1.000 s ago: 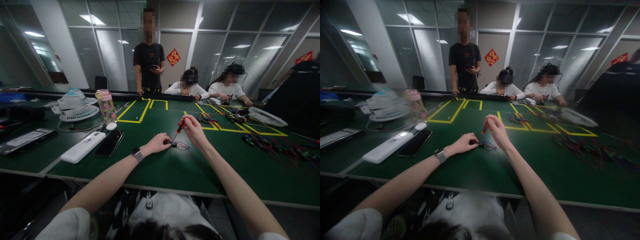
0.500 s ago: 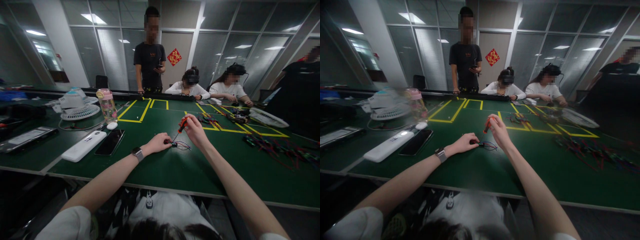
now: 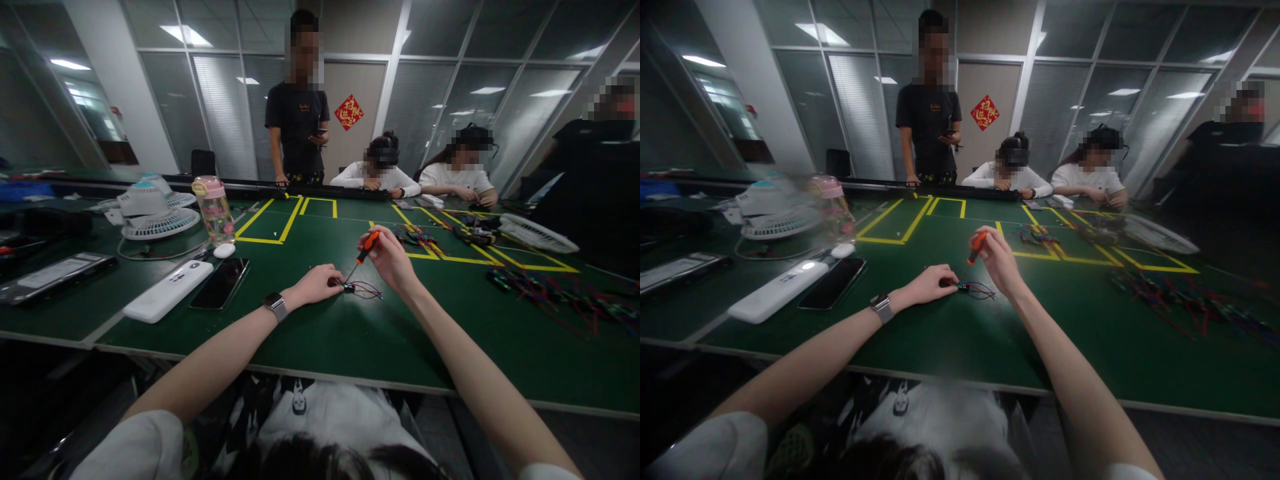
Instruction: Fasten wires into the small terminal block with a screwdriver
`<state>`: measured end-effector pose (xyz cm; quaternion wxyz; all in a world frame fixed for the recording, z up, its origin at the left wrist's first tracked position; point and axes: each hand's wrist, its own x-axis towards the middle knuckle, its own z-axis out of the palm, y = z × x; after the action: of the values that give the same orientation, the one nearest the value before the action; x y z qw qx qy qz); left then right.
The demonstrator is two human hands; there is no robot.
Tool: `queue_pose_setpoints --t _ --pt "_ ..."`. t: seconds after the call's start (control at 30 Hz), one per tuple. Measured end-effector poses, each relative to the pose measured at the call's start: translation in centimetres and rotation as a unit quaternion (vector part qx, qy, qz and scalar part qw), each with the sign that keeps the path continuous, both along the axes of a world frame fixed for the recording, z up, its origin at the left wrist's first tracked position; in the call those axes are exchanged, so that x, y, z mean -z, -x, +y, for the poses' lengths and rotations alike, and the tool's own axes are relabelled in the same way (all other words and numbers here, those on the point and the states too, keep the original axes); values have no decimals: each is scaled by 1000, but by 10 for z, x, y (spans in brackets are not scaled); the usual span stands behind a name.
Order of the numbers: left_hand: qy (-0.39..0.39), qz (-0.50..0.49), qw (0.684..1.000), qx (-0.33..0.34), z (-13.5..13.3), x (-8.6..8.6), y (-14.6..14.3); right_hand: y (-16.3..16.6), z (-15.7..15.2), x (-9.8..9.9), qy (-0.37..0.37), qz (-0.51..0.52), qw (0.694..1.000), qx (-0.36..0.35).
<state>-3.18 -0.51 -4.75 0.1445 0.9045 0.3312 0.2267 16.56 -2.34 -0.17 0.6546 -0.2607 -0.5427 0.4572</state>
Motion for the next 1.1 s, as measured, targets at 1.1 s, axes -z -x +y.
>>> queue_pose_setpoints --t 1.1 --pt "0 -3 1000 2 1 2 0 4 -5 -2 14 28 998 -50"
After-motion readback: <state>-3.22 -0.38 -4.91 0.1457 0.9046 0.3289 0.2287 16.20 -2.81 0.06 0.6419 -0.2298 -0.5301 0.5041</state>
